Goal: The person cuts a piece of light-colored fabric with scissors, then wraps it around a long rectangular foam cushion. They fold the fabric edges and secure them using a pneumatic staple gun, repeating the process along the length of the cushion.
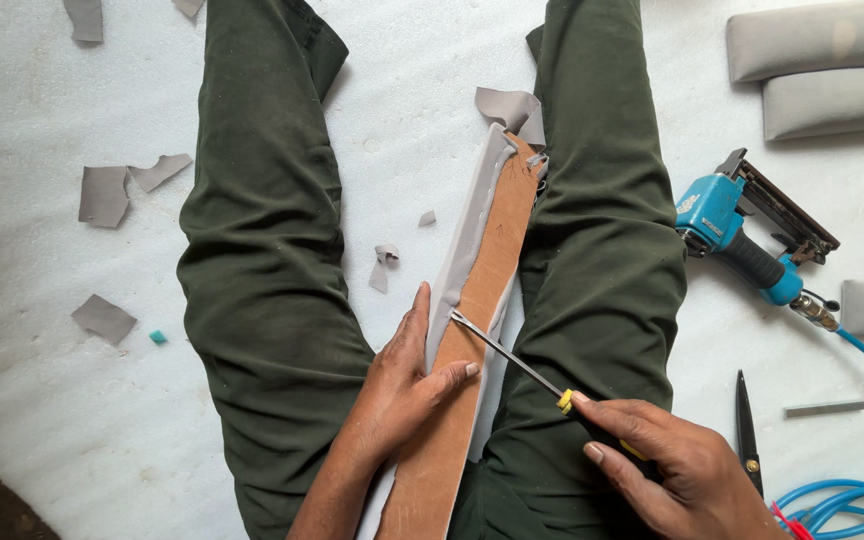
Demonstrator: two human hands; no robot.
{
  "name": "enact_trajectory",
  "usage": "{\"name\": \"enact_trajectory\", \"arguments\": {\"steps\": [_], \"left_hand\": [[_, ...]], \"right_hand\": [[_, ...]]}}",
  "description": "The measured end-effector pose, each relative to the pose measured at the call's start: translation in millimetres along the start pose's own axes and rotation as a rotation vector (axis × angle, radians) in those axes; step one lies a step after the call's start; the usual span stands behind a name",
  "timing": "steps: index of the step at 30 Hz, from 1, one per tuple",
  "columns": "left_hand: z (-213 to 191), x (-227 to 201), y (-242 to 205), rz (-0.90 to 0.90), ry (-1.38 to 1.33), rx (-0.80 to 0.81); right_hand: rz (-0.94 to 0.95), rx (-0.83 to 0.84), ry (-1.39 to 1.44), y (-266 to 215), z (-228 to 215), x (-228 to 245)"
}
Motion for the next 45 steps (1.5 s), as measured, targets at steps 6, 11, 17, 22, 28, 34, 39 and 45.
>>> {"name": "enact_trajectory", "arguments": {"steps": [6,11,17,22,28,34,39,45], "left_hand": [[0.1,3.1,-2.0,0.059,0.038,0.03],[2.9,4.7,-4.2,0.104,0.036,-0.021],[4.6,7.9,-2.1,0.209,0.061,-0.085],[0.9,9.0,-4.7,0.055,-0.034,-0.017],[3.0,6.8,-5.0,0.041,0.002,-0.025],[3.2,9.3,-5.1,0.042,0.02,-0.059],[3.7,6.0,-5.9,0.09,0.044,-0.081],[3.5,4.3,-5.3,0.072,0.063,-0.079]], "right_hand": [[-0.075,-0.102,-0.035,-1.4,7.7,6.0],[-0.153,-0.171,-0.002,-8.9,21.6,5.1],[0.177,-0.162,0.399,-11.4,51.4,-24.5],[0.554,-0.021,0.751,-17.5,57.6,-54.5],[-0.04,-0.325,0.249,-24.0,40.7,-27.7],[-0.127,-0.334,0.166,-16.1,53.0,-12.9],[-0.156,-0.38,0.095,-16.5,56.1,-11.7],[-0.189,-0.379,0.079,-15.2,58.4,-11.2]]}}
Point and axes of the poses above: each hand's wrist, its own y-axis towards the middle knuckle, its own z-axis out of the palm, x = y × z, the point moved 4 cm from there along y, towards the middle knuckle, and after that the axes turned 1 degree about y, right-handed, at the moved point
